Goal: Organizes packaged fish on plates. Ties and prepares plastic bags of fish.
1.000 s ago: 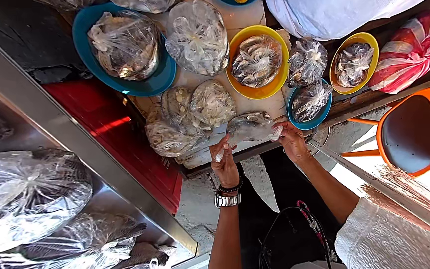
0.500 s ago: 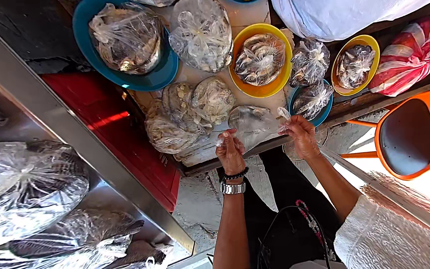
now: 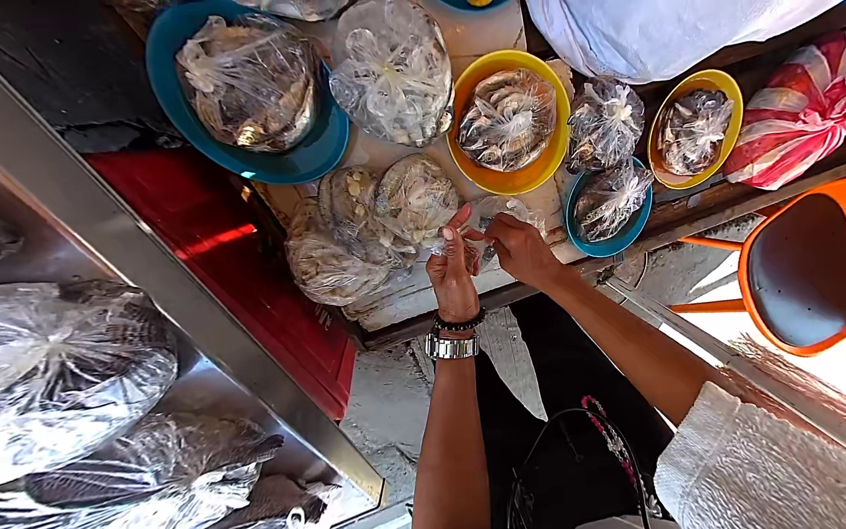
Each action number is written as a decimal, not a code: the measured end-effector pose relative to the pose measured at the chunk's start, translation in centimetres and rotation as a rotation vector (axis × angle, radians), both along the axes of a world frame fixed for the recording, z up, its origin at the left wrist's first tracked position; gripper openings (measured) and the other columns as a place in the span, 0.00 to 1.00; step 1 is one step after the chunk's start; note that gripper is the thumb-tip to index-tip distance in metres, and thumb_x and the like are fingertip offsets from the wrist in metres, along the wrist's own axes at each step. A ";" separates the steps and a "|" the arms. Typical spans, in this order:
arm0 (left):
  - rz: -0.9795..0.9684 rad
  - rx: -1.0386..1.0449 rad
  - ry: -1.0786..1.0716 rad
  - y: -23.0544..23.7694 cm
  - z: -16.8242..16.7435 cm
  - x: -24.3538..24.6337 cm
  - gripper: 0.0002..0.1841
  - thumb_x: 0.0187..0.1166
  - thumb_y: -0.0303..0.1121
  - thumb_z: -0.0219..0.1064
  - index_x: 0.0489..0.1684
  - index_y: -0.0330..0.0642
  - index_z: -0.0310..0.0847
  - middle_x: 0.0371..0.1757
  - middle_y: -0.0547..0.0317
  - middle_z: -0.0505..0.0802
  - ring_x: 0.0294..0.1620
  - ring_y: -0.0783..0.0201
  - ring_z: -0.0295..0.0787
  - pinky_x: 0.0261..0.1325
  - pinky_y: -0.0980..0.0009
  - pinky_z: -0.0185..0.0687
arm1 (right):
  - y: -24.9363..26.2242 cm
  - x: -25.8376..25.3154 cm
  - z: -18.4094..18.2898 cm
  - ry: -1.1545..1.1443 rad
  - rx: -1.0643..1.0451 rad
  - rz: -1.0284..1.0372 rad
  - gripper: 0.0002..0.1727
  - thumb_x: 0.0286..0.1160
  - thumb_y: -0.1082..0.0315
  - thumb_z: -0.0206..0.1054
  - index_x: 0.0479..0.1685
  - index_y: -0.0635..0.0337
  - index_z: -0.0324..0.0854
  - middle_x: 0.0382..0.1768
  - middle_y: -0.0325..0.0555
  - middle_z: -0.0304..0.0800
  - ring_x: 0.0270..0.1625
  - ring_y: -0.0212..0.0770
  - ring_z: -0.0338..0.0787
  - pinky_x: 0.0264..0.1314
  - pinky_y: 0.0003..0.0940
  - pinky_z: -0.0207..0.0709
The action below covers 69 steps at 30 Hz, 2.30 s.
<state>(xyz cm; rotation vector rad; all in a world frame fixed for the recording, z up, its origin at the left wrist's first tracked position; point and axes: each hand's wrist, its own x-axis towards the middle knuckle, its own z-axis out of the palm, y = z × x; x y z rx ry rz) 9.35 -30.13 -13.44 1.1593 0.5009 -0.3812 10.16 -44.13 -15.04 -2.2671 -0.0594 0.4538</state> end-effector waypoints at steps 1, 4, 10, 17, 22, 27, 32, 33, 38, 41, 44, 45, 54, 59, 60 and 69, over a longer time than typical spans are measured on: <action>-0.002 0.006 -0.017 0.0 -0.1 0.0 0.24 0.95 0.49 0.44 0.73 0.50 0.83 0.38 0.73 0.92 0.17 0.82 0.73 0.21 0.87 0.70 | 0.2 0.8 -0.5 0.190 -0.142 0.069 0.10 0.69 0.83 0.64 0.47 0.77 0.86 0.52 0.68 0.89 0.56 0.64 0.91 0.57 0.56 0.85; -0.075 -0.004 -0.021 0.1 -0.4 -0.5 0.23 0.95 0.47 0.47 0.75 0.51 0.81 0.49 0.70 0.95 0.25 0.81 0.82 0.30 0.85 0.80 | 1.0 3.6 -0.1 0.692 -0.500 0.198 0.20 0.78 0.76 0.65 0.67 0.75 0.77 0.69 0.73 0.79 0.66 0.73 0.85 0.59 0.68 0.79; -0.082 0.024 0.025 -0.2 -2.2 -0.8 0.23 0.95 0.46 0.46 0.72 0.48 0.84 0.50 0.67 0.97 0.32 0.78 0.90 0.37 0.82 0.86 | 0.3 3.7 -3.1 0.680 -0.486 0.145 0.16 0.82 0.65 0.66 0.57 0.71 0.85 0.65 0.69 0.85 0.70 0.70 0.83 0.60 0.69 0.78; -0.021 0.050 0.102 1.4 -2.1 0.3 0.23 0.97 0.44 0.43 0.71 0.48 0.83 0.44 0.67 0.97 0.27 0.78 0.88 0.31 0.83 0.85 | 1.1 4.5 -3.6 0.756 -0.379 0.121 0.16 0.77 0.64 0.68 0.57 0.64 0.85 0.61 0.63 0.88 0.67 0.65 0.86 0.58 0.70 0.76; 0.011 -0.004 0.062 1.6 -2.0 1.1 0.22 0.96 0.41 0.44 0.69 0.42 0.84 0.44 0.64 0.97 0.33 0.73 0.94 0.38 0.76 0.91 | -2.4 5.7 -0.7 0.827 -0.304 0.129 0.15 0.78 0.59 0.70 0.50 0.63 0.88 0.51 0.61 0.90 0.58 0.62 0.89 0.54 0.69 0.77; -0.087 -0.028 -0.009 0.9 -1.0 0.7 0.23 0.96 0.44 0.45 0.72 0.45 0.82 0.49 0.65 0.96 0.38 0.74 0.93 0.44 0.77 0.90 | -5.9 4.4 0.5 0.815 -0.026 -0.016 0.10 0.76 0.69 0.72 0.47 0.68 0.89 0.41 0.58 0.91 0.44 0.51 0.89 0.52 0.55 0.80; -0.055 -0.064 -0.049 1.1 -1.1 -0.3 0.23 0.96 0.42 0.45 0.72 0.41 0.82 0.53 0.61 0.96 0.40 0.72 0.93 0.48 0.73 0.91 | -6.4 4.6 2.1 0.907 0.124 -0.045 0.10 0.80 0.73 0.69 0.53 0.69 0.86 0.41 0.52 0.87 0.41 0.39 0.83 0.48 0.39 0.79; -0.047 -0.068 -0.061 1.1 -1.3 -0.4 0.22 0.96 0.40 0.45 0.71 0.40 0.82 0.54 0.61 0.96 0.42 0.71 0.94 0.49 0.72 0.91 | -6.2 4.5 2.0 0.893 0.130 -0.024 0.09 0.79 0.73 0.70 0.52 0.68 0.86 0.41 0.52 0.87 0.40 0.39 0.83 0.49 0.39 0.78; -0.067 -0.045 -0.094 1.3 -1.7 -0.9 0.21 0.95 0.40 0.45 0.72 0.41 0.81 0.62 0.62 0.93 0.47 0.71 0.93 0.52 0.72 0.91 | -3.8 4.2 0.0 0.825 -0.082 0.140 0.21 0.83 0.67 0.68 0.70 0.70 0.81 0.65 0.66 0.86 0.70 0.60 0.85 0.76 0.59 0.72; -0.057 -0.024 -0.099 0.9 -1.9 -0.6 0.21 0.95 0.40 0.46 0.74 0.42 0.79 0.65 0.64 0.91 0.50 0.71 0.93 0.54 0.72 0.91 | -2.5 4.6 -0.7 0.799 -0.337 0.150 0.23 0.83 0.71 0.62 0.74 0.72 0.76 0.72 0.72 0.79 0.76 0.69 0.79 0.76 0.67 0.70; -0.055 0.013 -0.103 0.7 -1.4 0.2 0.23 0.96 0.40 0.44 0.79 0.43 0.75 0.66 0.64 0.90 0.45 0.73 0.92 0.50 0.75 0.90 | -2.5 5.1 -0.5 0.716 -0.375 0.075 0.22 0.82 0.75 0.60 0.74 0.67 0.78 0.69 0.69 0.83 0.73 0.69 0.82 0.71 0.70 0.74; -0.059 0.022 -0.103 0.6 -1.4 0.5 0.23 0.96 0.40 0.43 0.80 0.43 0.74 0.67 0.64 0.89 0.46 0.73 0.92 0.50 0.75 0.89 | -2.6 5.2 -0.4 0.685 -0.366 0.052 0.21 0.82 0.75 0.59 0.74 0.67 0.78 0.69 0.68 0.83 0.73 0.69 0.82 0.70 0.70 0.74; -0.113 0.055 -0.130 0.8 -2.1 1.5 0.22 0.96 0.40 0.45 0.80 0.45 0.75 0.71 0.64 0.86 0.52 0.74 0.90 0.53 0.75 0.88 | -1.1 4.5 -3.1 0.371 -0.472 0.101 0.19 0.78 0.77 0.61 0.66 0.67 0.83 0.65 0.65 0.87 0.59 0.67 0.91 0.53 0.65 0.82; -0.094 0.058 -0.196 -0.1 -3.5 1.2 0.21 0.94 0.35 0.48 0.74 0.36 0.79 0.65 0.58 0.88 0.56 0.67 0.89 0.59 0.67 0.89 | 0.5 5.7 -5.3 0.432 -0.654 0.204 0.20 0.79 0.80 0.59 0.69 0.75 0.77 0.71 0.70 0.76 0.60 0.67 0.88 0.49 0.59 0.84; -0.094 0.060 -0.186 -0.1 -3.5 1.1 0.21 0.94 0.35 0.48 0.74 0.37 0.79 0.66 0.59 0.88 0.56 0.67 0.89 0.59 0.68 0.89 | 0.4 6.2 -5.3 0.457 -0.656 0.230 0.22 0.80 0.79 0.58 0.73 0.74 0.75 0.72 0.69 0.74 0.60 0.67 0.88 0.50 0.60 0.83; -0.122 0.023 -0.121 1.4 -1.6 1.3 0.22 0.96 0.38 0.44 0.81 0.45 0.75 0.71 0.62 0.84 0.43 0.73 0.90 0.44 0.76 0.89 | -3.3 4.6 -0.3 0.481 -0.594 0.292 0.17 0.78 0.68 0.67 0.61 0.66 0.83 0.63 0.66 0.85 0.54 0.67 0.91 0.46 0.65 0.82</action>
